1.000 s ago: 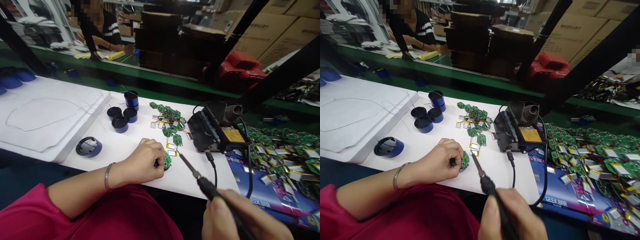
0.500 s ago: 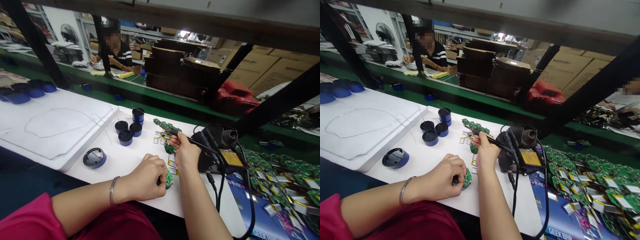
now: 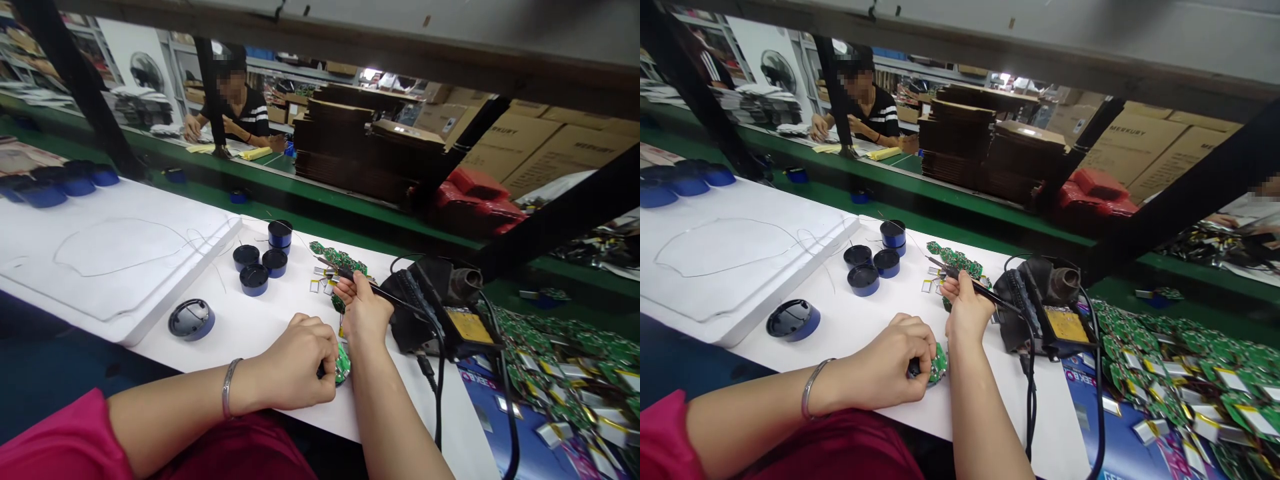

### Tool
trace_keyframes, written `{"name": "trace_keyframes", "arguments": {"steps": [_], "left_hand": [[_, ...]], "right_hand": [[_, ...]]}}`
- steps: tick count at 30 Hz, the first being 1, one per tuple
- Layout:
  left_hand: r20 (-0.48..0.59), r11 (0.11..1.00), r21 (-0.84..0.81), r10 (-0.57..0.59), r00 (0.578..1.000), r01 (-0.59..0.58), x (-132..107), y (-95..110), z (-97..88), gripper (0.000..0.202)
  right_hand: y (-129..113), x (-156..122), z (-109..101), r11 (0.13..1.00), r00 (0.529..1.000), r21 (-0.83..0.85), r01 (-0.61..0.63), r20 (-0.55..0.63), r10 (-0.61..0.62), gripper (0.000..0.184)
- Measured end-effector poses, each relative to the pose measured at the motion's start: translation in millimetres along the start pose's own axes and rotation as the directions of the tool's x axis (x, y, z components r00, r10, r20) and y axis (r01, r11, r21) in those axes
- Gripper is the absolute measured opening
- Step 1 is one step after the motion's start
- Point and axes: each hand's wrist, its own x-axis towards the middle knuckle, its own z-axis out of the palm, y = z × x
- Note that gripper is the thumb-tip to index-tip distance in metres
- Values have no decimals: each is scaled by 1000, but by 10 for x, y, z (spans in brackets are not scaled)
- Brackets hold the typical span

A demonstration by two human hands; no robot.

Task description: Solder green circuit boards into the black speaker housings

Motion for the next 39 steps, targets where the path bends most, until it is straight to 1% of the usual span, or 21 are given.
{"name": "trace_keyframes", "arguments": {"steps": [7, 19, 29, 32, 34, 36, 39], "left_hand": [[-34, 1000, -19, 9, 999, -10, -5, -4, 7, 10], [-31, 999, -32, 8, 999, -9, -6, -15, 10, 10], [-43, 1000, -27, 8, 999, -9, -11, -15, 14, 9], [-33, 1000, -21, -3, 999, 3, -2, 4, -2, 9], [-32, 1000, -15, -7, 999, 6, 0, 15, -11, 10], [-36, 1000, -12, 1, 999, -1, -9, 23, -15, 11], [-52, 1000, -2, 5, 999, -6, -47, 32, -11, 11]], "right_hand": [[24, -6, 11, 1000, 1000, 6, -3, 12, 3, 44], [33, -7, 10, 999, 999, 37, 15, 39, -16, 50], [63, 3, 19, 999, 997, 26, 39, 67, -41, 49], [38, -11, 8, 997, 994, 17, 74, 75, -75, 46], [-22, -57, -31, 993, 990, 5, 120, 71, -120, 42], [-119, -140, -111, 982, 980, -18, 189, 60, -188, 37], [-295, -325, -316, 948, 951, -82, 308, 40, -306, 31]]}}
